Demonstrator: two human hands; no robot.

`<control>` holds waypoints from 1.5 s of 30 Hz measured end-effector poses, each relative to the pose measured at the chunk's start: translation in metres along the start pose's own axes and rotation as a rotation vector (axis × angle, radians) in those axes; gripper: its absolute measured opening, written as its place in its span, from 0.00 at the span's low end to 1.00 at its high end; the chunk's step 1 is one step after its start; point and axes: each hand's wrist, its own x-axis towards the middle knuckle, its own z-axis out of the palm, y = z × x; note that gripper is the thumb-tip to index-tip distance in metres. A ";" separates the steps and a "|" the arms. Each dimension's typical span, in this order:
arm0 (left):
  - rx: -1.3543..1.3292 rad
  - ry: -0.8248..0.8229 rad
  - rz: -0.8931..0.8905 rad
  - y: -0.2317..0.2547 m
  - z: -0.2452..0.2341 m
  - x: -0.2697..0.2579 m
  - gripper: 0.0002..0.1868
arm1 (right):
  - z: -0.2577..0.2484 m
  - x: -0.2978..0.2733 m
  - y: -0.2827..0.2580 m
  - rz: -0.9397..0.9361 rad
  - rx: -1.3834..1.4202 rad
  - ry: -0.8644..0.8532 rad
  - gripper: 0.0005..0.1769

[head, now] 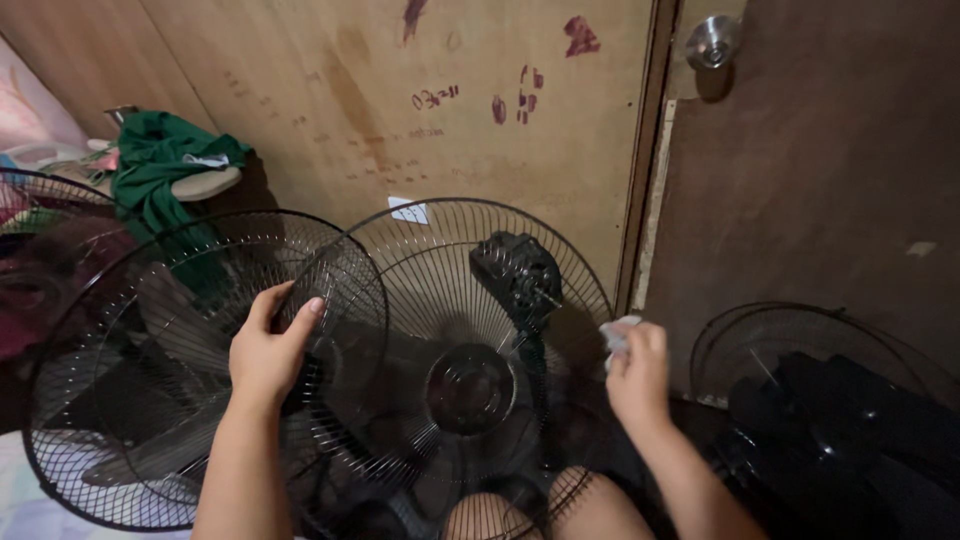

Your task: The person wipes the fan motor housing with a cloth, then reattaches the front wire cage and secures it with a screwdriver. Finally, the fan blade is mounted onto the motor shaft and secured.

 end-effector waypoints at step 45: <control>-0.494 -0.094 1.099 0.343 0.205 -0.259 0.22 | -0.243 -0.005 0.040 0.972 1.390 0.555 0.35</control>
